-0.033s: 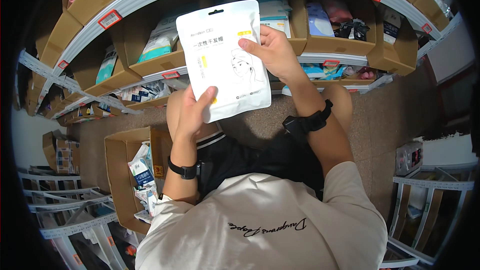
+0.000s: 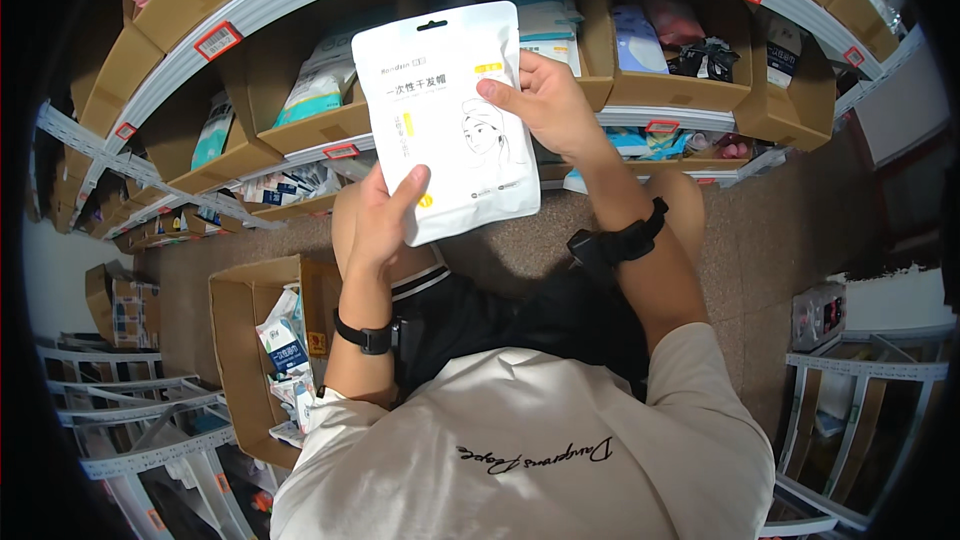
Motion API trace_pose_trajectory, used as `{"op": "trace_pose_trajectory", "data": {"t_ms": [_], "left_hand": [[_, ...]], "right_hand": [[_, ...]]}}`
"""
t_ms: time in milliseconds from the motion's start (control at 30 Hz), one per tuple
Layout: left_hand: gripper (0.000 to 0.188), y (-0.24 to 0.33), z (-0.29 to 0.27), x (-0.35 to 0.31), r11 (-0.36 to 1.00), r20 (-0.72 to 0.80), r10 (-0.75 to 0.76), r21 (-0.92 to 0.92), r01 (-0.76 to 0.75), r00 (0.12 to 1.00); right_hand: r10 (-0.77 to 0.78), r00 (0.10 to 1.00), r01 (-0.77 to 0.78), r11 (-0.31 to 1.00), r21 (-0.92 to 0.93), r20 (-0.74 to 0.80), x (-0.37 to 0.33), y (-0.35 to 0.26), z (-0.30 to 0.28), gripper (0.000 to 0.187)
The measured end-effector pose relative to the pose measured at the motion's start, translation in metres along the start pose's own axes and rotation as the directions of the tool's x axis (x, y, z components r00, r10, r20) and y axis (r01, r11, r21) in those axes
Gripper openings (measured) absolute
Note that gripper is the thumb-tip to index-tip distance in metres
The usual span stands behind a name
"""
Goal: Sort and organize packaged hygiene products from a box onto warehouse shelves.
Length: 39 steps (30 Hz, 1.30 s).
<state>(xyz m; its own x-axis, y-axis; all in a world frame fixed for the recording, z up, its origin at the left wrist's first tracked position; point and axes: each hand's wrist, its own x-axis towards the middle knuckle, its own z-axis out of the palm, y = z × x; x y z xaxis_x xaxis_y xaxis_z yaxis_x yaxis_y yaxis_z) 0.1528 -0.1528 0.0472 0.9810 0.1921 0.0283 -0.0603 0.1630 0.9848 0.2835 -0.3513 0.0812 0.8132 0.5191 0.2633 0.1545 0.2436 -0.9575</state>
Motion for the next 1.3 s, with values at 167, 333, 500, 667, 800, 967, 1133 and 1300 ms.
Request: {"op": "trace_pose_trajectory", "data": {"t_ms": [167, 333, 500, 667, 800, 967, 1133, 1300], "left_hand": [[0.041, 0.006, -0.002, 0.049, 0.983, 0.037, -0.044, -0.179, 0.049, 0.998], [0.05, 0.012, 0.007, 0.104, 0.966, 0.16, 0.095, -0.252, -0.052, 0.983], [0.051, -0.003, 0.011, 0.138, 0.945, 0.158, 0.131, -0.319, -0.075, 0.979], [0.052, -0.023, 0.002, 0.135, 0.924, 0.143, 0.095, -0.382, -0.034, 0.985], [0.049, -0.022, 0.001, 0.139, 0.909, 0.133, 0.103, -0.415, -0.039, 0.986], [0.05, -0.018, -0.004, 0.137, 0.892, 0.14, 0.139, -0.448, -0.062, 0.98], [0.047, -0.019, -0.008, 0.133, 0.895, 0.114, 0.152, -0.437, -0.088, 0.982], [0.045, -0.019, -0.012, 0.133, 0.921, 0.05, 0.147, -0.371, -0.118, 0.988]], "right_hand": [[-0.027, 0.951, -0.19, 0.735, -0.651, -0.308, 0.045, 0.02, -0.075, 0.037], [0.396, 0.786, -0.523, 0.018, -0.852, -0.475, 0.083, 0.04, -0.097, 0.074], [0.473, 0.635, -0.679, -0.036, -0.733, -0.611, 0.106, 0.068, -0.106, 0.109], [0.5, 0.577, -0.717, -0.068, -0.694, -0.645, 0.116, 0.086, -0.107, 0.109], [0.455, 0.679, -0.618, -0.069, -0.783, -0.576, 0.117, 0.089, -0.129, 0.073], [0.466, 0.694, -0.712, 0.335, -0.617, -0.549, 0.112, 0.057, -0.134, 0.032], [0.235, 0.744, -0.638, 0.53, -0.56, -0.625, 0.09, -0.015, -0.097, 0.035], [-0.121, 0.826, -0.501, 0.292, -0.815, -0.551, 0.021, -0.053, -0.096, 0.03]]}}
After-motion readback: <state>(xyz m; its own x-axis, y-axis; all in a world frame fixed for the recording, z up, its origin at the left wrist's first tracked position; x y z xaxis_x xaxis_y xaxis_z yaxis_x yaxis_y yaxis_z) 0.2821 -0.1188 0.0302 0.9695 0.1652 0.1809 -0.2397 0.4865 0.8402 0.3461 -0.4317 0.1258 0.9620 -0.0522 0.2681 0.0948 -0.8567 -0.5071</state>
